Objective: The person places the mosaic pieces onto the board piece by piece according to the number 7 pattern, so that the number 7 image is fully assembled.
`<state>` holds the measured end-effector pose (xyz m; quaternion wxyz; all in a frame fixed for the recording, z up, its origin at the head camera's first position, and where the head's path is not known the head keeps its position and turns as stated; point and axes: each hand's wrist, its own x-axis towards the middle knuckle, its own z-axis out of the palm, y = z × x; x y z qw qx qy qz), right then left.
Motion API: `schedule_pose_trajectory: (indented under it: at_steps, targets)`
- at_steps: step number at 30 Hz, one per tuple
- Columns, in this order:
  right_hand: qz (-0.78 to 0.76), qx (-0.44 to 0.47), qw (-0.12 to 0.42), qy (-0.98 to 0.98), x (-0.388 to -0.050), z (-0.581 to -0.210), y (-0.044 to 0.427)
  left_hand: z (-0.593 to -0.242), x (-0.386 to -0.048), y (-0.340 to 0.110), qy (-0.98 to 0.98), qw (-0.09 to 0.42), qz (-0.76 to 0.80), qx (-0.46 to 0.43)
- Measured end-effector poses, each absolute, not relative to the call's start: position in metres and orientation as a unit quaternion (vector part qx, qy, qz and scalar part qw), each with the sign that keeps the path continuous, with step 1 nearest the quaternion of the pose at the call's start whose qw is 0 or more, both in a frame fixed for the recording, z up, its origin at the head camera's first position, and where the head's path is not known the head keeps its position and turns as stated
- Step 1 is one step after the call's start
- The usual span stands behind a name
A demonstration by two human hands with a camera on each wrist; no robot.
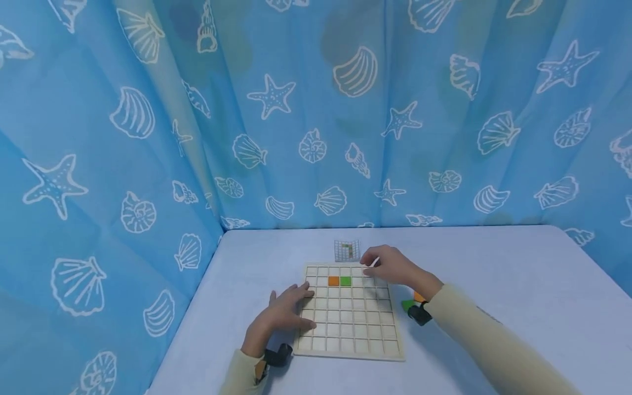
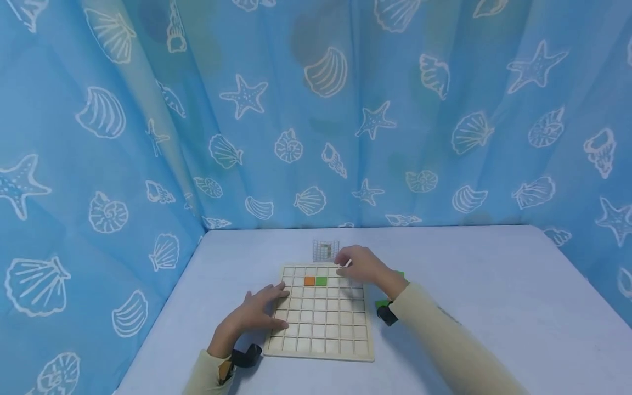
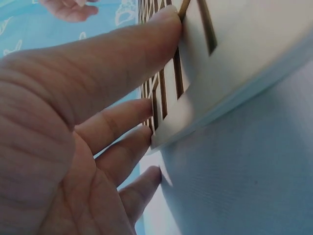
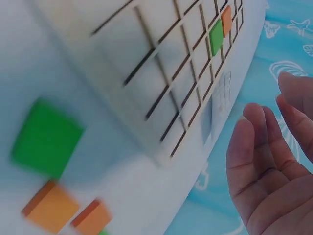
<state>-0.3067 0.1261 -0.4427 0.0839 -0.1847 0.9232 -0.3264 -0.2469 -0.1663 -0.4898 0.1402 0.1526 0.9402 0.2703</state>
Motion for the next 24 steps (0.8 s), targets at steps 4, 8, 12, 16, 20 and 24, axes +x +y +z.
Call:
schedule_pose_trajectory:
  at_steps: [4,8,12,16,20,24]
  targets:
    - [-0.321,-0.168,0.103,0.926,-0.299,-0.449,0.146,-0.492,-0.244,-0.164,0.938,0.148,0.273,0.155]
    - [-0.324,-0.156,0.104,0.927,-0.295,-0.453,0.162,-0.489,-0.245,-0.165,0.941,0.139,0.269,0.149]
    - [-0.311,-0.146,0.107,0.933,-0.291,-0.458,0.174,-0.486,-0.246,-0.167,0.944,0.138,0.261,0.147]
    - [-0.303,-0.133,0.114,0.937,-0.283,-0.462,0.186,-0.487,-0.245,-0.166,0.943,0.143,0.259,0.150]
    - [-0.302,-0.129,0.114,0.938,-0.276,-0.468,0.196,-0.489,-0.245,-0.166,0.941,0.145,0.266,0.153]
    - [-0.295,-0.127,0.110,0.941,-0.272,-0.476,0.205,-0.490,-0.245,-0.166,0.941,0.148,0.267,0.144]
